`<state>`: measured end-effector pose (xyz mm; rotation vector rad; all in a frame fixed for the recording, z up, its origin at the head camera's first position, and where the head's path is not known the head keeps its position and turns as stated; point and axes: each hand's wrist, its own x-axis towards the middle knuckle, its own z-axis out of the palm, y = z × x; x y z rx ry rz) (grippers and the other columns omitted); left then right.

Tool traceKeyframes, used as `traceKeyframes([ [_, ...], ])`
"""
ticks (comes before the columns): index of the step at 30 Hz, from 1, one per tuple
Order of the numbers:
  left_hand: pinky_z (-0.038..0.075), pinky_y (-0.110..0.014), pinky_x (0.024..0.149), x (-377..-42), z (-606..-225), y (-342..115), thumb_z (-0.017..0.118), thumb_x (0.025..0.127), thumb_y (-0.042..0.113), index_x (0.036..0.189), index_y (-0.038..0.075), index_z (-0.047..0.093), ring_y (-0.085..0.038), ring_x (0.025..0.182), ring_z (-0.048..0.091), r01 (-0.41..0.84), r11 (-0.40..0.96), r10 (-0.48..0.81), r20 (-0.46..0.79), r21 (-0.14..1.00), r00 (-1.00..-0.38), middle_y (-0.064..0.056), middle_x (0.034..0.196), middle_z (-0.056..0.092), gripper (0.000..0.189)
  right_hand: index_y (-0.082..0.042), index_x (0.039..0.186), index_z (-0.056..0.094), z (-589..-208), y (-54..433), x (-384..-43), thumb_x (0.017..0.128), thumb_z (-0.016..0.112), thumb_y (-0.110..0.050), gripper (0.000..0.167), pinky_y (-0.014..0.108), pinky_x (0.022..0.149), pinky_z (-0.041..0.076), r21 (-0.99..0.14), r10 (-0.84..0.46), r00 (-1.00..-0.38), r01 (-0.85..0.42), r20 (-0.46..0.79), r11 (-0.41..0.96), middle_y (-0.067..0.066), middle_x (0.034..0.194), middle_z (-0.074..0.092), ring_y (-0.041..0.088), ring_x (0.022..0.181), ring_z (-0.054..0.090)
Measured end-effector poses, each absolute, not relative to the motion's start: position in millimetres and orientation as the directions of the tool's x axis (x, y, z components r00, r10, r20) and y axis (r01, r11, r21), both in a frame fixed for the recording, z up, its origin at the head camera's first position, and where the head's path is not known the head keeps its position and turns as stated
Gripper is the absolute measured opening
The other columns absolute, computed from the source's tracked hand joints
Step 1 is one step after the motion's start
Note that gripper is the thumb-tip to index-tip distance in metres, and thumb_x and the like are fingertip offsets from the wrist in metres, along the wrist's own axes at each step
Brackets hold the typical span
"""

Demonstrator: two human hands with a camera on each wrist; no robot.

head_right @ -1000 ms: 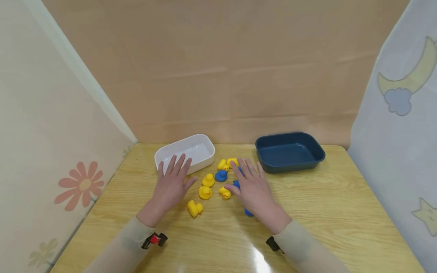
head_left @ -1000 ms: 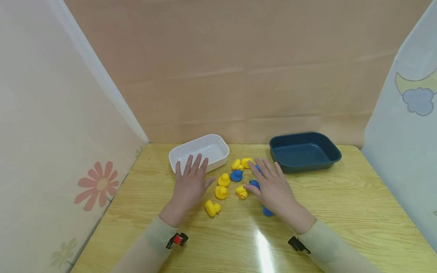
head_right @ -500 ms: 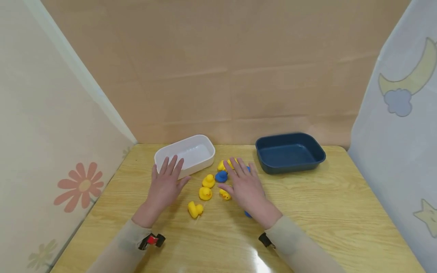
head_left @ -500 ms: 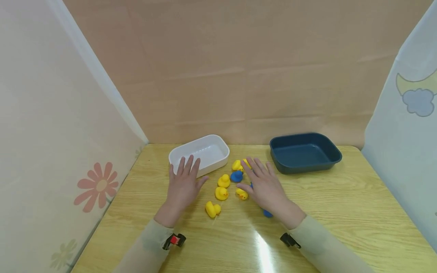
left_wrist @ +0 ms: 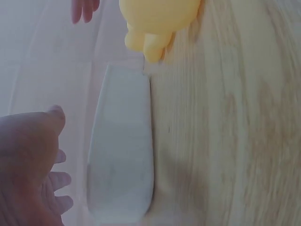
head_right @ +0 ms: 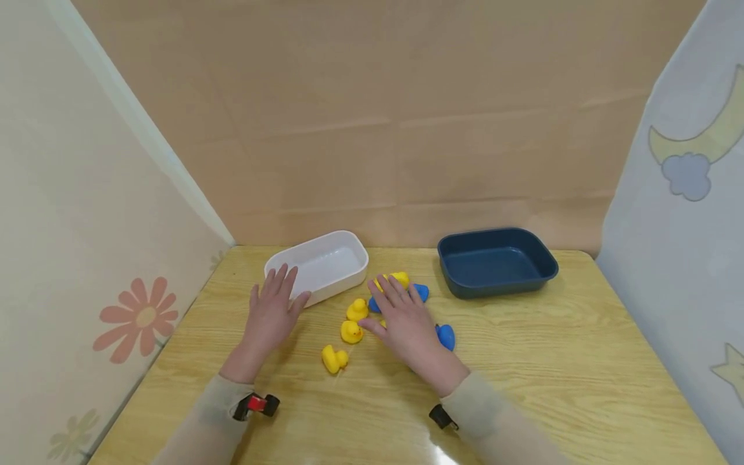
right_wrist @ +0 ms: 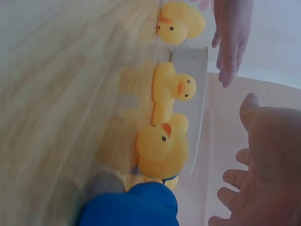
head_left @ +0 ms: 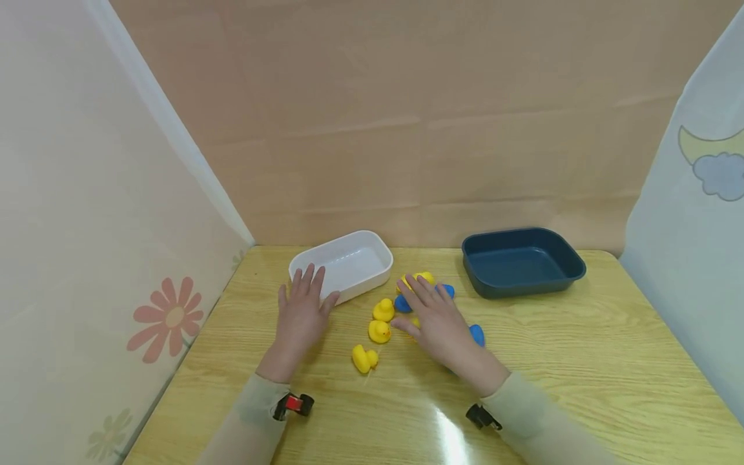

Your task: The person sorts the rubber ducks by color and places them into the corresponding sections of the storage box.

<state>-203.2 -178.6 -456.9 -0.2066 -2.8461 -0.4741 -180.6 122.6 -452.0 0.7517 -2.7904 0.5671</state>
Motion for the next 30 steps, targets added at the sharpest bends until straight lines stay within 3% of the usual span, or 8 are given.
traceKeyframes([
  [9, 0.013, -0.075, 0.129, -216, -468, -196, 0.056, 0.117, 0.04, 0.171, 0.001, 0.034, -0.05, 0.166, 0.014, 0.152, 0.88, 0.024, 0.276, 0.451, -0.961, -0.026, 0.178, 0.024, 0.07, -0.011, 0.171, 0.042, -457, 110, -173, 0.106, 0.073, -0.051, 0.083, 0.064, 0.131, 0.026, -0.383, -0.463, -0.85, -0.527, 0.252, 0.758, 0.014, 0.175, 0.04, 0.04, 0.161, 0.035],
  [17, 0.018, -0.075, 0.128, -226, -477, -211, 0.056, 0.118, 0.033, 0.17, -0.003, 0.033, -0.055, 0.163, 0.017, 0.136, 0.827, -0.049, 0.311, 0.546, -0.949, -0.03, 0.176, 0.025, 0.067, -0.019, 0.171, 0.045, -458, 102, -166, 0.103, 0.078, -0.049, 0.082, 0.064, 0.128, 0.033, -0.524, -0.447, -0.875, -0.473, 0.186, 0.708, 0.009, 0.171, 0.046, 0.042, 0.157, 0.041],
  [26, 0.014, -0.063, 0.134, -231, -484, -218, 0.045, 0.12, 0.038, 0.174, -0.002, 0.019, -0.046, 0.167, 0.011, 0.043, 0.664, -0.132, 0.173, 0.747, -0.976, -0.029, 0.18, 0.012, 0.072, -0.02, 0.167, 0.052, -460, 98, -160, 0.1, 0.083, -0.042, 0.077, 0.062, 0.121, 0.045, -0.637, -0.427, -0.891, -0.419, 0.152, 0.647, 0.009, 0.162, 0.056, 0.037, 0.15, 0.052],
  [30, 0.016, -0.063, 0.134, -233, -490, -221, 0.045, 0.12, 0.038, 0.173, -0.003, 0.023, -0.047, 0.165, 0.019, 0.017, 0.661, -0.167, 0.169, 0.75, -0.971, -0.029, 0.178, 0.022, 0.07, -0.021, 0.166, 0.053, -461, 98, -157, 0.1, 0.083, -0.04, 0.075, 0.061, 0.12, 0.046, -0.678, -0.435, -0.889, -0.409, 0.144, 0.611, 0.008, 0.163, 0.056, 0.035, 0.151, 0.052],
])
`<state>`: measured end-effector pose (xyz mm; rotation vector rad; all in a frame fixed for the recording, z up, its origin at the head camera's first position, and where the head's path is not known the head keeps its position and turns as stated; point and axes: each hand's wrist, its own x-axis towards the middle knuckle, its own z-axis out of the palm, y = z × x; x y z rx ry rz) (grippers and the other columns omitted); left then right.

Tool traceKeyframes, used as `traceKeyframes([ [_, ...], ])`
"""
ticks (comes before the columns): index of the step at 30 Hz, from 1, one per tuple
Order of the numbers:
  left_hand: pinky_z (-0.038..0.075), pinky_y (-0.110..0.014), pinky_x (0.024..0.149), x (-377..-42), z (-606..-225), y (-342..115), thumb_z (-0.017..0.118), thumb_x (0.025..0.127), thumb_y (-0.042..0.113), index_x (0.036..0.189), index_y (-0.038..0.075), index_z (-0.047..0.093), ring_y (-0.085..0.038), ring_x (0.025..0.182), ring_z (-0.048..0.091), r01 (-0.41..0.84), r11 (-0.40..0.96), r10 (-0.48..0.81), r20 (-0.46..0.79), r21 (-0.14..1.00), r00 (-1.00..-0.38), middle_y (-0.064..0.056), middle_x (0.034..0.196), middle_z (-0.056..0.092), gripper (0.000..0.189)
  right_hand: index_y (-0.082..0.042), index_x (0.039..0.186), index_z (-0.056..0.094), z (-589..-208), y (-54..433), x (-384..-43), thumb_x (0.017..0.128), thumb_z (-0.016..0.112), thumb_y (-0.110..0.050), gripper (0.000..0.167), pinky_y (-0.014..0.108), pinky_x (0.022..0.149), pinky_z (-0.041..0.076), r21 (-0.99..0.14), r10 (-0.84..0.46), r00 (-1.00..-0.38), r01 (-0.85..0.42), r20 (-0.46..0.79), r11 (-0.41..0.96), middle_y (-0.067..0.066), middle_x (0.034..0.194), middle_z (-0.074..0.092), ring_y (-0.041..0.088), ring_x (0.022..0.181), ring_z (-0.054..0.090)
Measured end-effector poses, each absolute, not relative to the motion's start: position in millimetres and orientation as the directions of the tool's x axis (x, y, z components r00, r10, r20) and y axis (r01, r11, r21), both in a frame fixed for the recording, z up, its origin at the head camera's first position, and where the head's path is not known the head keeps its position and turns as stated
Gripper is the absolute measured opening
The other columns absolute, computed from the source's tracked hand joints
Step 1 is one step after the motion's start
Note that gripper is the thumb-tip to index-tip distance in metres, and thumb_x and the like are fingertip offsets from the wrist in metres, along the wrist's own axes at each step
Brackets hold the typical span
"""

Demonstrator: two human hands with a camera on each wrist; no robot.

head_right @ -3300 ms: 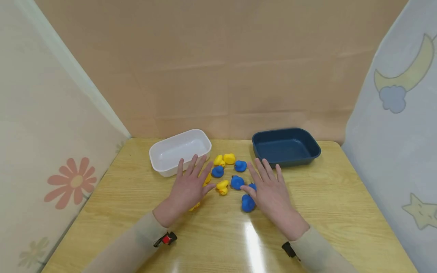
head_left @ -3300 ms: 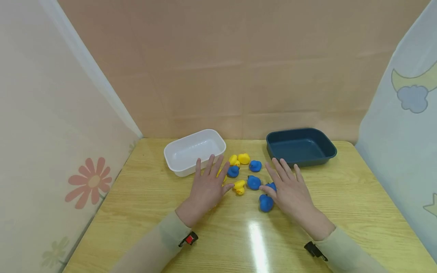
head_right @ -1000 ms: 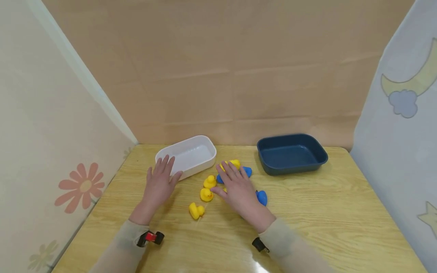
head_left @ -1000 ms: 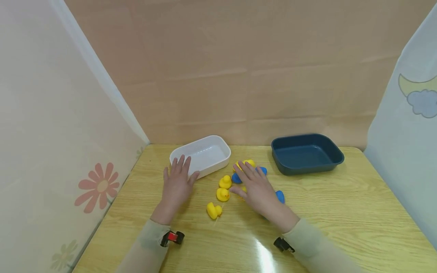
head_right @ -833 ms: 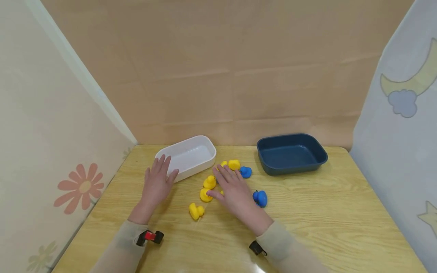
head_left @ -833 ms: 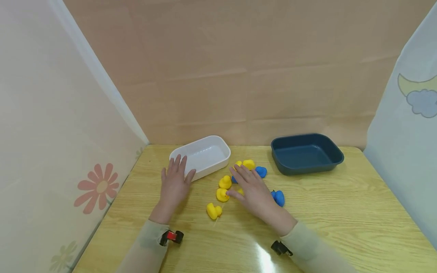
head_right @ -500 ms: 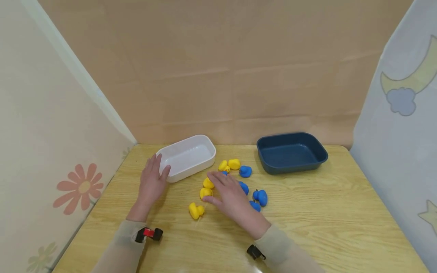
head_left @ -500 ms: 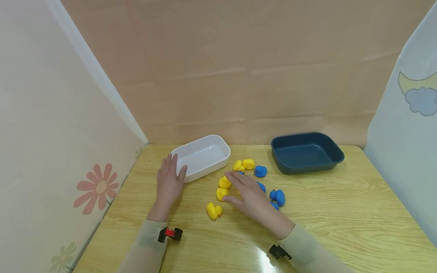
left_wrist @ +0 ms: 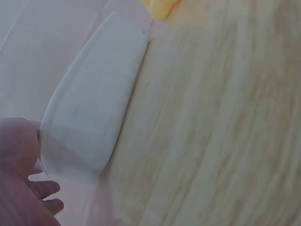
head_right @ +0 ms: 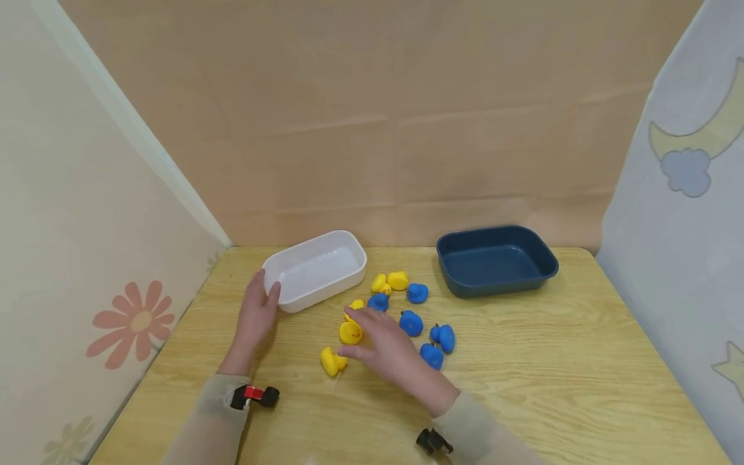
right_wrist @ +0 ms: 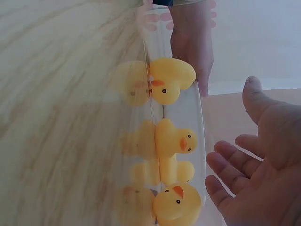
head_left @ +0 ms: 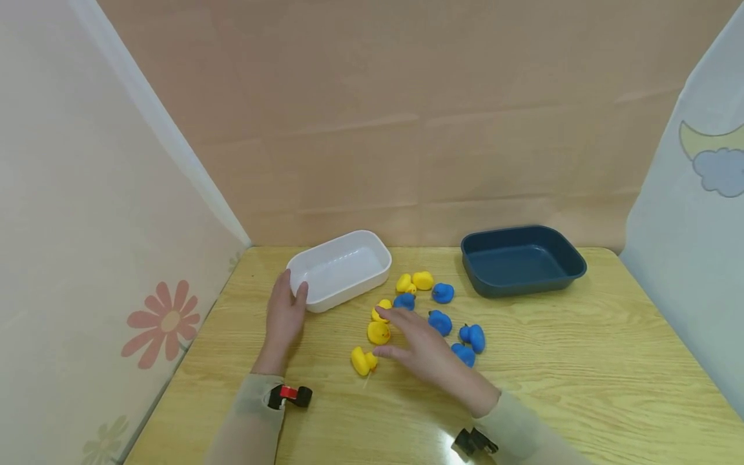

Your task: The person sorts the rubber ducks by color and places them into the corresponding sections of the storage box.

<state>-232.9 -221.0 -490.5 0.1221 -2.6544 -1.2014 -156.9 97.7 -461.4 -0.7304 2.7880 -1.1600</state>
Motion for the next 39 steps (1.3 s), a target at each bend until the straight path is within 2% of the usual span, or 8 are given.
traceKeyframes([
  [4, 0.02, -0.063, 0.133, -236, -494, -223, 0.045, 0.121, 0.036, 0.172, -0.003, 0.03, -0.048, 0.161, 0.03, 0.02, 0.663, -0.184, 0.188, 0.749, -0.965, -0.03, 0.172, 0.035, 0.066, -0.022, 0.165, 0.054, -463, 97, -155, 0.101, 0.082, -0.039, 0.072, 0.063, 0.119, 0.046, -0.723, -0.441, -0.89, -0.379, 0.114, 0.578, 0.008, 0.164, 0.055, 0.036, 0.15, 0.052],
  [8, 0.019, -0.066, 0.132, -242, -498, -226, 0.043, 0.121, 0.033, 0.17, -0.002, 0.035, -0.05, 0.159, 0.033, 0.043, 0.65, -0.191, 0.218, 0.759, -0.957, -0.031, 0.17, 0.039, 0.061, -0.022, 0.165, 0.055, -464, 97, -155, 0.102, 0.081, -0.039, 0.07, 0.063, 0.117, 0.048, -0.753, -0.441, -0.893, -0.352, 0.091, 0.557, 0.006, 0.163, 0.056, 0.034, 0.145, 0.057],
  [11, 0.022, -0.065, 0.132, -249, -501, -230, 0.042, 0.121, 0.032, 0.169, -0.001, 0.038, -0.049, 0.158, 0.035, 0.059, 0.647, -0.203, 0.247, 0.76, -0.947, -0.029, 0.169, 0.042, 0.059, -0.02, 0.164, 0.055, -467, 97, -155, 0.103, 0.081, -0.038, 0.069, 0.06, 0.115, 0.051, -0.768, -0.45, -0.888, -0.351, 0.092, 0.536, 0.003, 0.158, 0.061, 0.031, 0.138, 0.061],
  [15, 0.027, -0.059, 0.132, -259, -504, -235, 0.044, 0.121, 0.033, 0.168, -0.001, 0.039, -0.045, 0.159, 0.036, 0.066, 0.622, -0.213, 0.25, 0.78, -0.945, -0.026, 0.169, 0.043, 0.058, -0.018, 0.164, 0.056, -469, 97, -154, 0.104, 0.08, -0.037, 0.068, 0.057, 0.111, 0.053, -0.784, -0.464, -0.882, -0.347, 0.085, 0.515, -0.001, 0.148, 0.066, 0.026, 0.13, 0.064],
  [22, 0.026, -0.054, 0.133, -269, -502, -237, 0.043, 0.121, 0.038, 0.17, -0.001, 0.037, -0.039, 0.162, 0.034, 0.065, 0.559, -0.204, 0.214, 0.827, -0.955, -0.024, 0.17, 0.043, 0.063, -0.015, 0.161, 0.058, -474, 99, -153, 0.104, 0.08, -0.034, 0.064, 0.054, 0.108, 0.056, -0.81, -0.481, -0.873, -0.342, 0.085, 0.477, -0.002, 0.135, 0.07, 0.022, 0.122, 0.066],
  [26, 0.026, -0.054, 0.133, -274, -502, -238, 0.04, 0.121, 0.045, 0.172, 0.005, 0.034, -0.037, 0.163, 0.031, 0.027, 0.533, -0.211, 0.164, 0.846, -0.964, -0.02, 0.173, 0.041, 0.066, -0.01, 0.159, 0.06, -477, 99, -152, 0.103, 0.081, -0.031, 0.063, 0.044, 0.104, 0.059, -0.829, -0.504, -0.86, -0.339, 0.082, 0.444, -0.004, 0.129, 0.071, 0.017, 0.114, 0.068],
  [30, 0.03, -0.055, 0.131, -277, -502, -239, 0.04, 0.12, 0.049, 0.174, 0.011, 0.035, -0.038, 0.162, 0.034, 0.012, 0.492, -0.209, 0.131, 0.871, -0.969, -0.018, 0.174, 0.04, 0.066, -0.009, 0.155, 0.063, -478, 99, -150, 0.103, 0.081, -0.03, 0.06, 0.034, 0.097, 0.06, -0.851, -0.535, -0.843, -0.319, 0.053, 0.418, -0.005, 0.121, 0.072, 0.011, 0.106, 0.068],
  [39, 0.031, -0.053, 0.131, -285, -501, -241, 0.039, 0.12, 0.05, 0.174, 0.012, 0.035, -0.036, 0.16, 0.037, 0.004, 0.462, -0.191, 0.104, 0.887, -0.976, -0.015, 0.176, 0.038, 0.066, -0.007, 0.154, 0.064, -483, 95, -151, 0.104, 0.081, -0.029, 0.058, 0.03, 0.097, 0.059, -0.882, -0.598, -0.801, -0.294, 0.017, 0.368, -0.006, 0.118, 0.071, 0.011, 0.105, 0.068],
])
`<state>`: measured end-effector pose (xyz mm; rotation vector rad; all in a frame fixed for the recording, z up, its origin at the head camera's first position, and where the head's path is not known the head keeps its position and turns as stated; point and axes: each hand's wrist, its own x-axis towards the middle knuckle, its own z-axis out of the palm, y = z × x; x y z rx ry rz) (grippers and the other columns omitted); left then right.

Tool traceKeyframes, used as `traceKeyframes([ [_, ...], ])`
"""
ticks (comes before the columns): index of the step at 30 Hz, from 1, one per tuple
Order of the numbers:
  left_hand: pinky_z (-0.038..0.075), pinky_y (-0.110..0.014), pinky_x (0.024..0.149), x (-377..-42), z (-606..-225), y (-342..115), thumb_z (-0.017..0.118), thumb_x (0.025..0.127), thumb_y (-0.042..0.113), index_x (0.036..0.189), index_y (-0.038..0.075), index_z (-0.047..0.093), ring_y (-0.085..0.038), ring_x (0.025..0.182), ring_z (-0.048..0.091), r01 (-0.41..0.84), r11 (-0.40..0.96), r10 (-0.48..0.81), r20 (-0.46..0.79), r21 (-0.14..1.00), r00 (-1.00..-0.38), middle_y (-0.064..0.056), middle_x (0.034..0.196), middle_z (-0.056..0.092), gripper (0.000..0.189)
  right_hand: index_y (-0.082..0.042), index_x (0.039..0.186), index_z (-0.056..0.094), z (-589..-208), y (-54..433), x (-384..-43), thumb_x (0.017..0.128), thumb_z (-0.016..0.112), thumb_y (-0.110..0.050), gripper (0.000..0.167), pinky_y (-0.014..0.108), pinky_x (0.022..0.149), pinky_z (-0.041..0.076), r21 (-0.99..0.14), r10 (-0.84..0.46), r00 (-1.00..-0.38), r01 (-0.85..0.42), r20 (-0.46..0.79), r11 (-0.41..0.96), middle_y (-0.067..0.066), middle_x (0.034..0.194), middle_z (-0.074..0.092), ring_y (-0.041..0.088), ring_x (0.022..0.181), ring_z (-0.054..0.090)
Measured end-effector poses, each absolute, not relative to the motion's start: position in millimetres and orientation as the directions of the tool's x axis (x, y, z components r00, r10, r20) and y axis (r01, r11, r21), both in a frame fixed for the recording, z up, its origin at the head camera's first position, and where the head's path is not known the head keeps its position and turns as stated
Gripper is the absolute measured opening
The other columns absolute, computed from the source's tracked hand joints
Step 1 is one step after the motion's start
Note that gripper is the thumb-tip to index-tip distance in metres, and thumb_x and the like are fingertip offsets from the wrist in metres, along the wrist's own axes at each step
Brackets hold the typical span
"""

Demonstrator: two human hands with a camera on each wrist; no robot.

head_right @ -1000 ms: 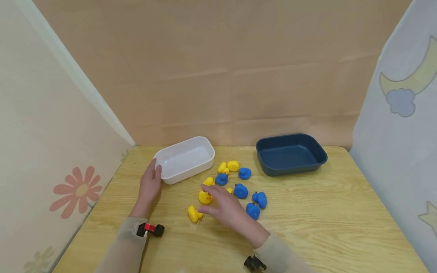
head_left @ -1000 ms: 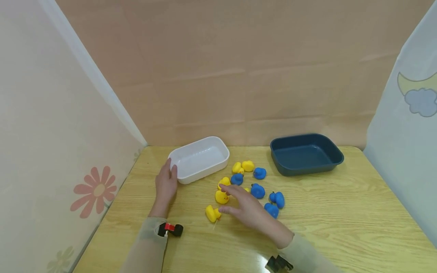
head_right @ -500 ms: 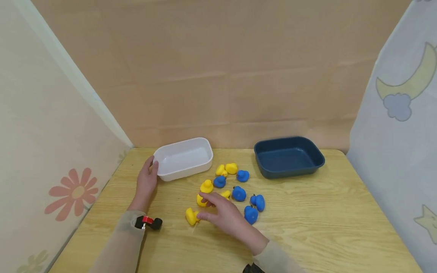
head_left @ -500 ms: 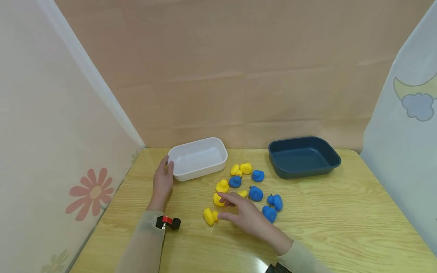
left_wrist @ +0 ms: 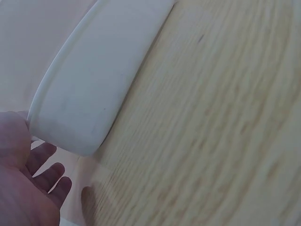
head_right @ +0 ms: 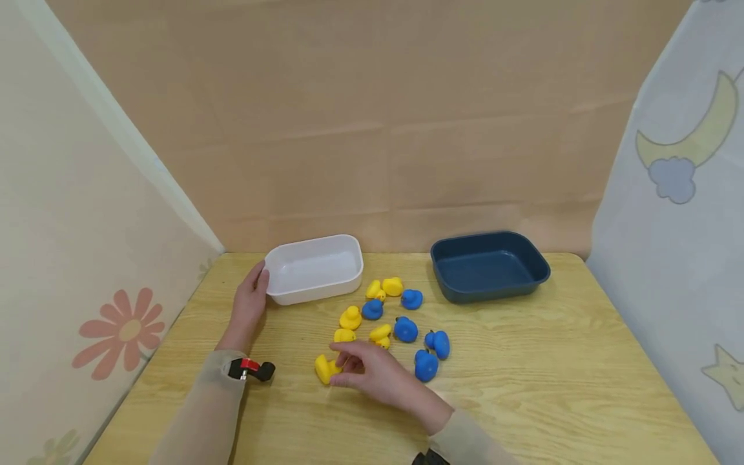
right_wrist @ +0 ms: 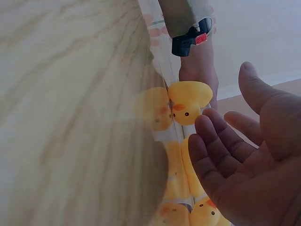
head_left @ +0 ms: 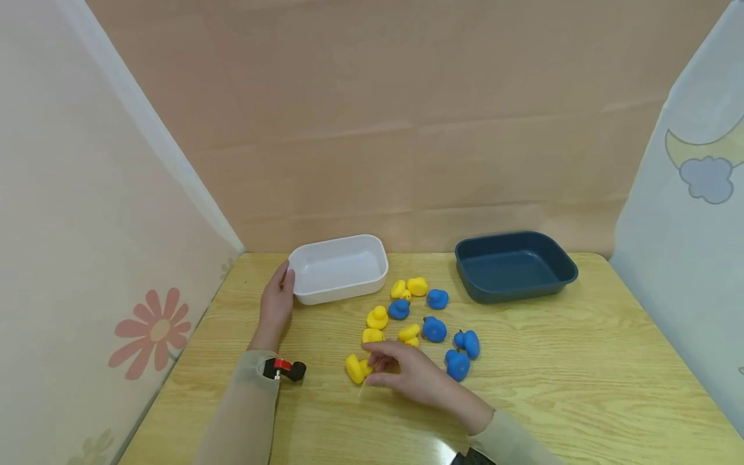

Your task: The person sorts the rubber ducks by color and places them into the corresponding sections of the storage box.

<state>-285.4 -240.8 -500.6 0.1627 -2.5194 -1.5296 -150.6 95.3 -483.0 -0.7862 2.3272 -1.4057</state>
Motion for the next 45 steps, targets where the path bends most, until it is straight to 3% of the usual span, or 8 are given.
traceKeyframes([
  [7, 0.032, -0.051, 0.131, -277, -501, -238, 0.045, 0.119, 0.046, 0.174, 0.015, 0.035, -0.033, 0.16, 0.037, -0.023, 0.319, -0.234, 0.055, 0.947, -0.971, -0.013, 0.175, 0.039, 0.064, -0.01, 0.154, 0.064, -483, 91, -151, 0.104, 0.082, -0.027, 0.056, 0.032, 0.096, 0.058, -0.879, -0.625, -0.78, -0.295, -0.004, 0.374, -0.007, 0.115, 0.07, 0.014, 0.105, 0.066],
  [12, 0.034, -0.046, 0.131, -267, -503, -234, 0.05, 0.119, 0.039, 0.177, 0.015, 0.026, -0.032, 0.16, 0.037, -0.044, 0.19, -0.232, 0.001, 0.981, -0.973, -0.013, 0.178, 0.034, 0.068, -0.013, 0.154, 0.065, -483, 92, -151, 0.103, 0.082, -0.031, 0.057, 0.033, 0.096, 0.057, -0.864, -0.629, -0.777, -0.316, -0.001, 0.391, -0.006, 0.115, 0.068, 0.016, 0.106, 0.064],
  [19, 0.033, -0.044, 0.131, -269, -511, -230, 0.049, 0.12, 0.036, 0.177, 0.014, 0.026, -0.027, 0.16, 0.038, 0.031, 0.123, -0.188, 0.054, 0.992, -0.981, -0.008, 0.178, 0.034, 0.066, -0.018, 0.154, 0.066, -486, 93, -152, 0.101, 0.084, -0.037, 0.059, 0.032, 0.095, 0.056, -0.831, -0.622, -0.783, -0.351, 0.008, 0.431, -0.006, 0.118, 0.066, 0.015, 0.108, 0.062],
  [29, 0.028, -0.044, 0.133, -280, -516, -229, 0.046, 0.119, 0.044, 0.175, 0.012, 0.032, -0.026, 0.163, 0.032, 0.083, 0.169, -0.19, 0.115, 0.982, -0.975, -0.008, 0.177, 0.035, 0.066, -0.024, 0.156, 0.065, -491, 92, -156, 0.098, 0.086, -0.04, 0.064, 0.049, 0.119, 0.048, -0.811, -0.606, -0.795, -0.343, -0.018, 0.474, -0.004, 0.156, 0.059, 0.019, 0.138, 0.057],
  [37, 0.024, -0.044, 0.134, -285, -519, -232, 0.045, 0.119, 0.045, 0.173, 0.019, 0.041, -0.023, 0.165, 0.029, 0.097, 0.201, -0.191, 0.136, 0.975, -0.972, -0.003, 0.176, 0.04, 0.06, -0.024, 0.157, 0.064, -495, 90, -157, 0.096, 0.089, -0.039, 0.067, 0.041, 0.117, 0.05, -0.807, -0.619, -0.786, -0.359, -0.01, 0.469, -0.006, 0.153, 0.062, 0.013, 0.132, 0.06],
  [45, 0.023, -0.046, 0.135, -286, -516, -232, 0.045, 0.119, 0.048, 0.173, 0.019, 0.04, -0.024, 0.165, 0.027, 0.088, 0.225, -0.181, 0.131, 0.97, -0.975, -0.004, 0.177, 0.038, 0.061, -0.024, 0.157, 0.063, -498, 89, -159, 0.097, 0.088, -0.038, 0.066, 0.039, 0.117, 0.049, -0.811, -0.628, -0.778, -0.355, -0.02, 0.465, -0.01, 0.148, 0.064, 0.01, 0.129, 0.06],
])
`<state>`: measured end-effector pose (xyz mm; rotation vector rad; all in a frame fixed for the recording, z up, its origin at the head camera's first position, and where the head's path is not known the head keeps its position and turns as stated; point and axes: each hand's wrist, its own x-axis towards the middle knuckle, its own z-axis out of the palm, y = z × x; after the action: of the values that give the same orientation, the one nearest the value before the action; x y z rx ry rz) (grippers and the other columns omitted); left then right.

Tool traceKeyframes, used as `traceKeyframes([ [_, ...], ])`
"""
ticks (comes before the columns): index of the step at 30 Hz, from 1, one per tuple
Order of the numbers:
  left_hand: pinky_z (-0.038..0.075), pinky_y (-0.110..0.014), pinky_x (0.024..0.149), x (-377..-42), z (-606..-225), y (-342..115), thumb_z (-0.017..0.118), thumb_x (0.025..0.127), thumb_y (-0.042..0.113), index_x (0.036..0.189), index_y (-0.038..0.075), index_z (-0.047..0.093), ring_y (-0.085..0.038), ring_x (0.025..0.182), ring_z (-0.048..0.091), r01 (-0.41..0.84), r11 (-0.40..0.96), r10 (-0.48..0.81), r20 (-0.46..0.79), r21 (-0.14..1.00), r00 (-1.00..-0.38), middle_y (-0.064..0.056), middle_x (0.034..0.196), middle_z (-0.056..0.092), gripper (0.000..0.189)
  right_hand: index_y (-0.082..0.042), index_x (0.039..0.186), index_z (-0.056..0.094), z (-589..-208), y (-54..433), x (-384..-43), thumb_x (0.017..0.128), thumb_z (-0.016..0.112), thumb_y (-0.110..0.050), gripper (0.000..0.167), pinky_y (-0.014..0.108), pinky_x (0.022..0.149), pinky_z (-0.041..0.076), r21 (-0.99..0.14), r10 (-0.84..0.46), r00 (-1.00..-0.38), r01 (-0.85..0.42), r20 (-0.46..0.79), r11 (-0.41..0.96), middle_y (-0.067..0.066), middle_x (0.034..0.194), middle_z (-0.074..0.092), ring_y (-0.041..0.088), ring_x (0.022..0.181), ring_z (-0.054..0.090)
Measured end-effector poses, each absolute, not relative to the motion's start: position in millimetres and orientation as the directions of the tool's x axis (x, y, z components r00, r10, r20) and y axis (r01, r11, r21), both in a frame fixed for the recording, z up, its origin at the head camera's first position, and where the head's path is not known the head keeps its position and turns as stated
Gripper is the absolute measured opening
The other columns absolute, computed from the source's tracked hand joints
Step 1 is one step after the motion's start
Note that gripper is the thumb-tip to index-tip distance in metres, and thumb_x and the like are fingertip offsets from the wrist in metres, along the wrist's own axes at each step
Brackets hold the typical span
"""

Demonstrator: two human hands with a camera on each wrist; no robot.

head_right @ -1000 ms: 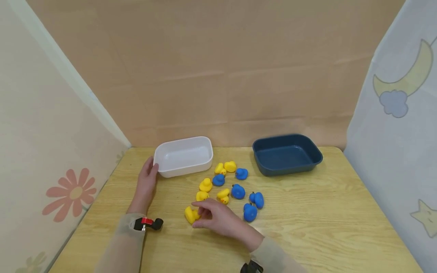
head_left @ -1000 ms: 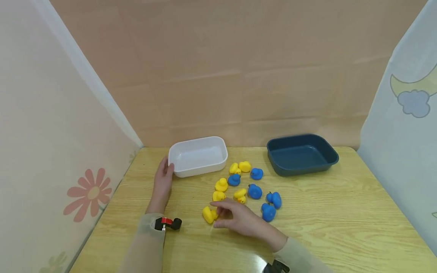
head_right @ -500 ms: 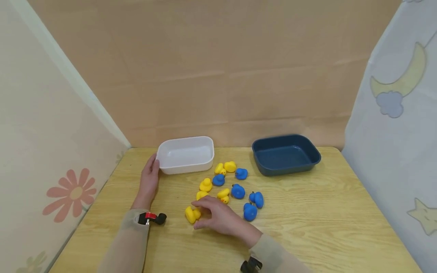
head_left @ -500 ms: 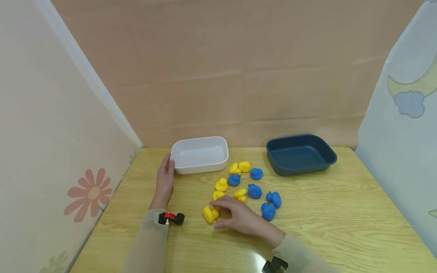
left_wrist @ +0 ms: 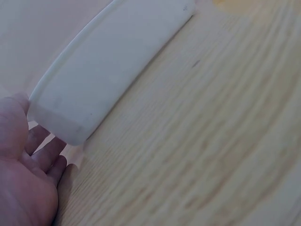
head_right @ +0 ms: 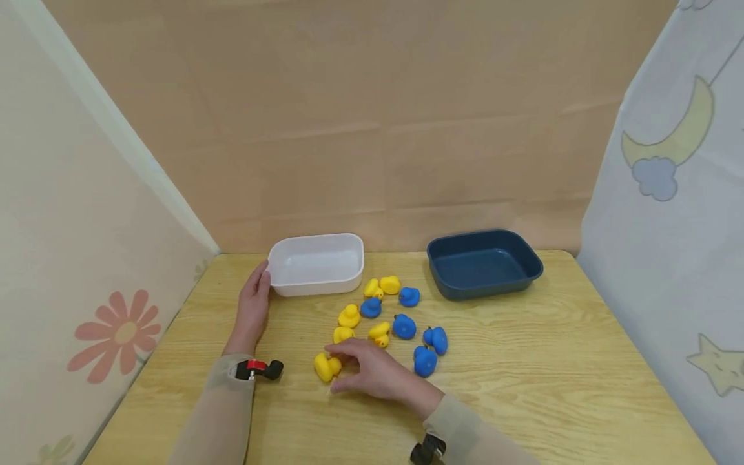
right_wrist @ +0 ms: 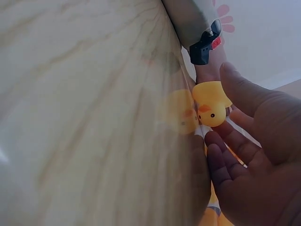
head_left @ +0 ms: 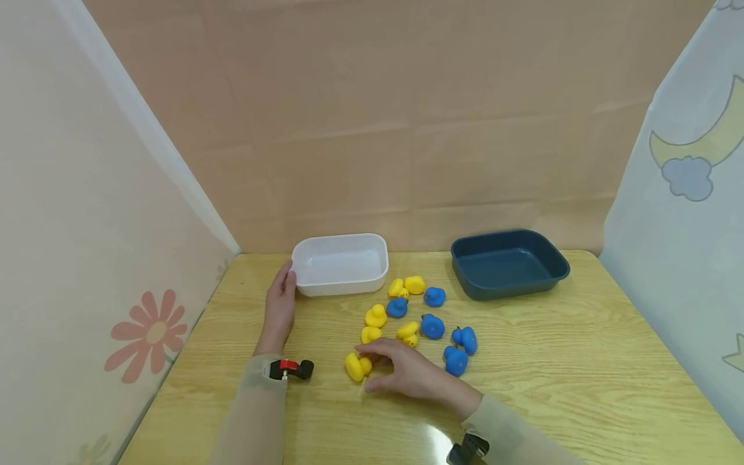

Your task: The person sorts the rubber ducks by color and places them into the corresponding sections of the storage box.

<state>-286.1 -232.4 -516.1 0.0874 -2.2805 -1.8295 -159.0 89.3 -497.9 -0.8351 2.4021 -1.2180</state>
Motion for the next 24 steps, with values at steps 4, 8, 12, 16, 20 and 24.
traceKeyframes([
  [4, 0.024, -0.045, 0.134, -288.1, -516.7, -232.8, 0.045, 0.119, 0.049, 0.173, 0.019, 0.04, -0.024, 0.165, 0.029, 0.091, 0.226, -0.177, 0.133, 0.97, -0.975, -0.006, 0.176, 0.038, 0.062, -0.024, 0.157, 0.063, -499.5, 88.2, -158.9, 0.099, 0.086, -0.037, 0.064, 0.04, 0.117, 0.049, -0.812, -0.622, -0.782, -0.349, -0.023, 0.469, -0.01, 0.147, 0.065, 0.01, 0.129, 0.06],
  [8, 0.026, -0.045, 0.134, -287.8, -516.7, -232.8, 0.045, 0.118, 0.05, 0.173, 0.02, 0.04, -0.024, 0.164, 0.031, 0.075, 0.216, -0.174, 0.114, 0.973, -0.978, -0.005, 0.176, 0.038, 0.063, -0.023, 0.155, 0.065, -501.2, 86.5, -159.5, 0.101, 0.085, -0.035, 0.059, 0.038, 0.116, 0.05, -0.812, -0.618, -0.786, -0.345, -0.024, 0.47, -0.01, 0.146, 0.066, 0.008, 0.127, 0.061],
  [12, 0.027, -0.046, 0.134, -286.5, -516.0, -233.4, 0.045, 0.118, 0.052, 0.174, 0.022, 0.039, -0.025, 0.164, 0.032, 0.062, 0.221, -0.171, 0.101, 0.973, -0.98, -0.005, 0.177, 0.038, 0.064, -0.022, 0.152, 0.068, -500.4, 84.6, -160.0, 0.103, 0.083, -0.032, 0.053, 0.034, 0.112, 0.053, -0.818, -0.614, -0.789, -0.339, -0.022, 0.465, -0.01, 0.142, 0.067, 0.007, 0.123, 0.062],
  [16, 0.029, -0.047, 0.133, -285.5, -515.4, -233.4, 0.045, 0.118, 0.05, 0.174, 0.022, 0.038, -0.027, 0.162, 0.035, 0.059, 0.216, -0.167, 0.097, 0.975, -0.981, -0.006, 0.176, 0.039, 0.063, -0.02, 0.148, 0.07, -500.1, 82.8, -159.4, 0.104, 0.082, -0.031, 0.047, 0.035, 0.109, 0.054, -0.814, -0.617, -0.787, -0.36, 0.002, 0.456, -0.008, 0.139, 0.069, 0.009, 0.121, 0.063],
  [20, 0.031, -0.048, 0.132, -284.6, -514.7, -232.2, 0.045, 0.119, 0.047, 0.174, 0.023, 0.038, -0.027, 0.161, 0.036, 0.053, 0.22, -0.163, 0.09, 0.974, -0.983, -0.004, 0.177, 0.038, 0.06, -0.019, 0.146, 0.071, -500.3, 81.0, -158.5, 0.104, 0.081, -0.031, 0.045, 0.036, 0.108, 0.055, -0.806, -0.616, -0.788, -0.372, 0.012, 0.461, -0.008, 0.138, 0.07, 0.012, 0.121, 0.063],
  [24, 0.029, -0.048, 0.133, -284.4, -514.6, -231.4, 0.044, 0.119, 0.049, 0.175, 0.023, 0.036, -0.026, 0.162, 0.034, 0.052, 0.233, -0.157, 0.091, 0.971, -0.983, -0.003, 0.177, 0.037, 0.061, -0.019, 0.145, 0.072, -499.7, 79.7, -158.1, 0.104, 0.081, -0.032, 0.043, 0.038, 0.107, 0.055, -0.799, -0.61, -0.792, -0.374, 0.01, 0.472, -0.008, 0.136, 0.07, 0.013, 0.12, 0.063],
])
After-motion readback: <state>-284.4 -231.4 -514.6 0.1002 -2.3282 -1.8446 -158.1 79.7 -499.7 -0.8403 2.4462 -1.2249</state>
